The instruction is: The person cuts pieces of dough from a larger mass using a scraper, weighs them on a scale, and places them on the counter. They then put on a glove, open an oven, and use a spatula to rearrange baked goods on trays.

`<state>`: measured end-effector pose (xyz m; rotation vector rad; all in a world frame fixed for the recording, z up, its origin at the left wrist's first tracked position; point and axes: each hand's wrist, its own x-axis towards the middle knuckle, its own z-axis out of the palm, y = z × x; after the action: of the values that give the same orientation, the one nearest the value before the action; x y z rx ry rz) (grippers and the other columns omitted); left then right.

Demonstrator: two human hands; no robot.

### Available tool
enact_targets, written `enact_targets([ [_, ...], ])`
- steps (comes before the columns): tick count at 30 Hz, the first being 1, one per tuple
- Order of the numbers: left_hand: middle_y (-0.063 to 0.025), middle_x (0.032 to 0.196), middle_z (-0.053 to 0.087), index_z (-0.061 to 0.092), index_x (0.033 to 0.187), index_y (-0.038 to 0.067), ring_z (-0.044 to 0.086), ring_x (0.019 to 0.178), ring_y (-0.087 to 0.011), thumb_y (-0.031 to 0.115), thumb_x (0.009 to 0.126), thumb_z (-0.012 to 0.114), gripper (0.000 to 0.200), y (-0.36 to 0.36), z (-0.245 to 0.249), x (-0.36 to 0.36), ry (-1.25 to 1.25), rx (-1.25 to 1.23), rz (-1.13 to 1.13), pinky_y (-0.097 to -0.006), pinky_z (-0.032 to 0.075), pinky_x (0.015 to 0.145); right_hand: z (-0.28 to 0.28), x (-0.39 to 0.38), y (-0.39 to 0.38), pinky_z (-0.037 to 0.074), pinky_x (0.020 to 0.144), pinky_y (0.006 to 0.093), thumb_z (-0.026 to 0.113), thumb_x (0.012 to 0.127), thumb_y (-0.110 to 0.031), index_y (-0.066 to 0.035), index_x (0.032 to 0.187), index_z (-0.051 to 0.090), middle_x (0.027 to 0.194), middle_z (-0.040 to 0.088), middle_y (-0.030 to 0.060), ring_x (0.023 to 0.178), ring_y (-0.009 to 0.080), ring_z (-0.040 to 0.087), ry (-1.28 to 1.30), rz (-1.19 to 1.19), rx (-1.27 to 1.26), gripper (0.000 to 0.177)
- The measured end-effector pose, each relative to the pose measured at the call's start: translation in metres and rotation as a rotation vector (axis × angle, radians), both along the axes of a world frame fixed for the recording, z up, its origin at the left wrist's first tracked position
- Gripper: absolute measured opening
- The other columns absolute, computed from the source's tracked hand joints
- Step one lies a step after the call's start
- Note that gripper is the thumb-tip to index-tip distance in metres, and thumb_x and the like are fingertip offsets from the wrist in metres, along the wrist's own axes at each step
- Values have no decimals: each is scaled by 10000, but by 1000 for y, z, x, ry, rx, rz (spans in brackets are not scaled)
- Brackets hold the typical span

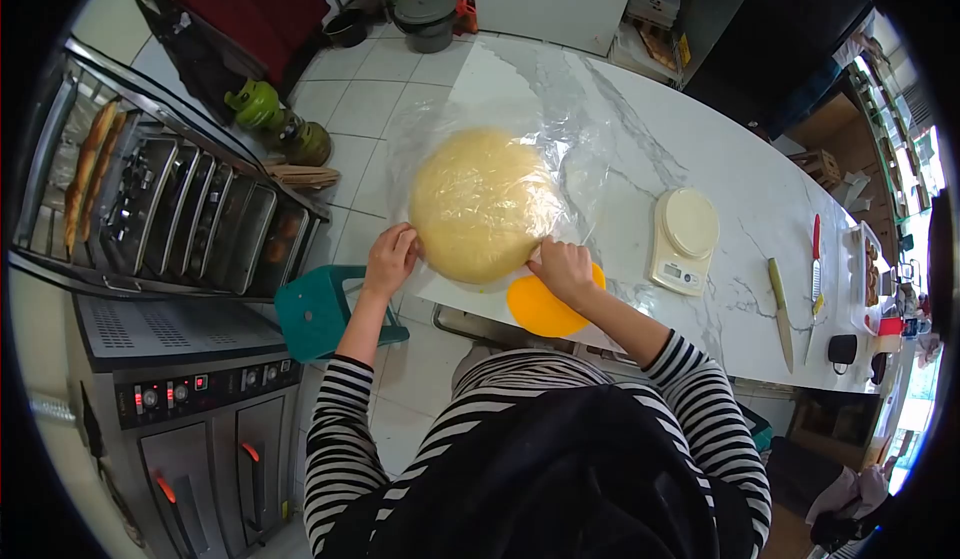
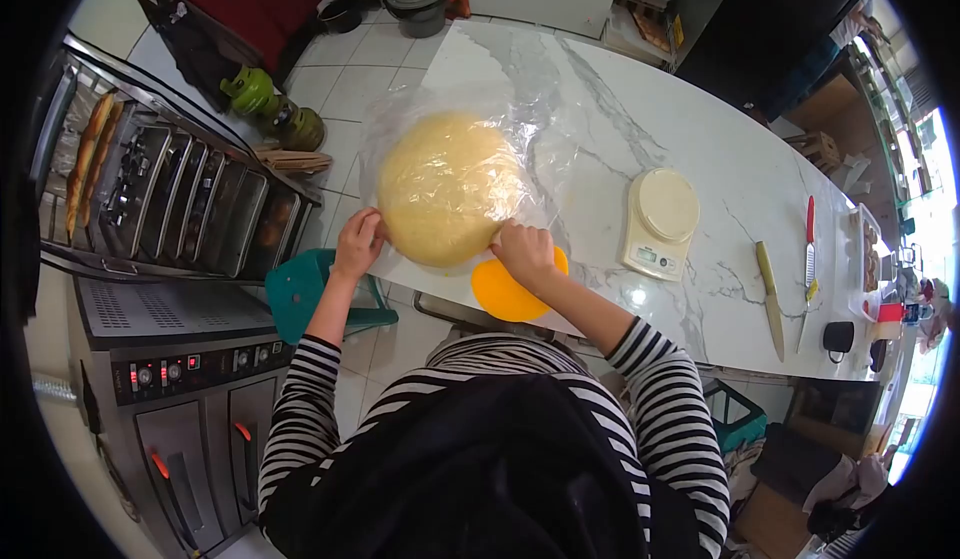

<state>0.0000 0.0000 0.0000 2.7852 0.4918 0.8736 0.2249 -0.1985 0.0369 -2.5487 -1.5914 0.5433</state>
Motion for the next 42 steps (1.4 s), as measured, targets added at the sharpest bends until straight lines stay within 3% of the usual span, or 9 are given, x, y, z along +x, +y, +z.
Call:
enact_targets([
  [2,-101,842,583,530,919,70,586,728,-277,-72,645,576,312,0,8,1,-52,-1,42,-315,490,608,1,0,6,472,636,394,532,751,-139,-86,841,577,721,628,141,693,276,625,-39,-39,58,114],
  [5,-82,781,579,550,865,64,578,716,-269,-84,624,561,283,-5,13,-6,-29,-59,33,-339,491,606,1,10,-7,464,619,409,490,755,-109,-67,788,570,700,621,143,667,297,614,-14,21,170,96],
  [17,-80,715,540,644,827,65,533,577,-216,-126,586,497,341,32,86,33,-102,-176,103,-287,428,502,59,66,-20,434,586,426,505,768,-136,-85,815,574,640,589,156,629,334,576,65,14,286,98],
  [23,-91,624,535,611,668,12,511,498,-186,-108,594,499,180,69,37,75,-97,-354,128,-263,389,473,21,84,7,447,613,411,543,791,-199,-91,849,592,701,600,177,673,324,588,139,-76,301,132],
  [27,-76,705,596,607,828,45,565,568,-177,-82,631,497,259,57,38,76,-182,-466,186,-252,440,535,-7,82,-8,452,602,379,551,821,-318,-55,849,589,721,615,141,662,269,600,345,-256,400,267],
  [32,-39,969,590,615,942,105,569,768,-179,112,743,510,225,39,80,67,-42,-590,192,-383,430,749,-3,100,-53,439,589,229,461,877,-442,9,1066,537,743,574,18,628,100,527,1419,-755,157,495],
  [34,-51,1153,536,600,1058,167,489,1040,-208,263,838,458,279,37,96,83,273,-252,278,-451,337,899,10,92,-47,431,587,204,454,884,-430,-11,1131,502,767,570,20,633,89,522,1325,-654,245,489],
  [37,-40,1312,414,521,1190,238,344,1221,-232,394,856,430,379,31,84,124,311,-209,202,-502,188,1004,15,72,-22,431,595,192,449,894,-405,-49,1259,409,879,572,42,706,69,528,1005,-408,514,512],
  [42,-17,1408,267,390,1291,317,210,1305,-264,452,857,415,455,6,71,146,474,-262,-13,-485,132,1045,-9,49,-6,363,922,333,469,867,-453,-66,1352,265,1235,459,195,1141,250,451,744,-216,360,653],
])
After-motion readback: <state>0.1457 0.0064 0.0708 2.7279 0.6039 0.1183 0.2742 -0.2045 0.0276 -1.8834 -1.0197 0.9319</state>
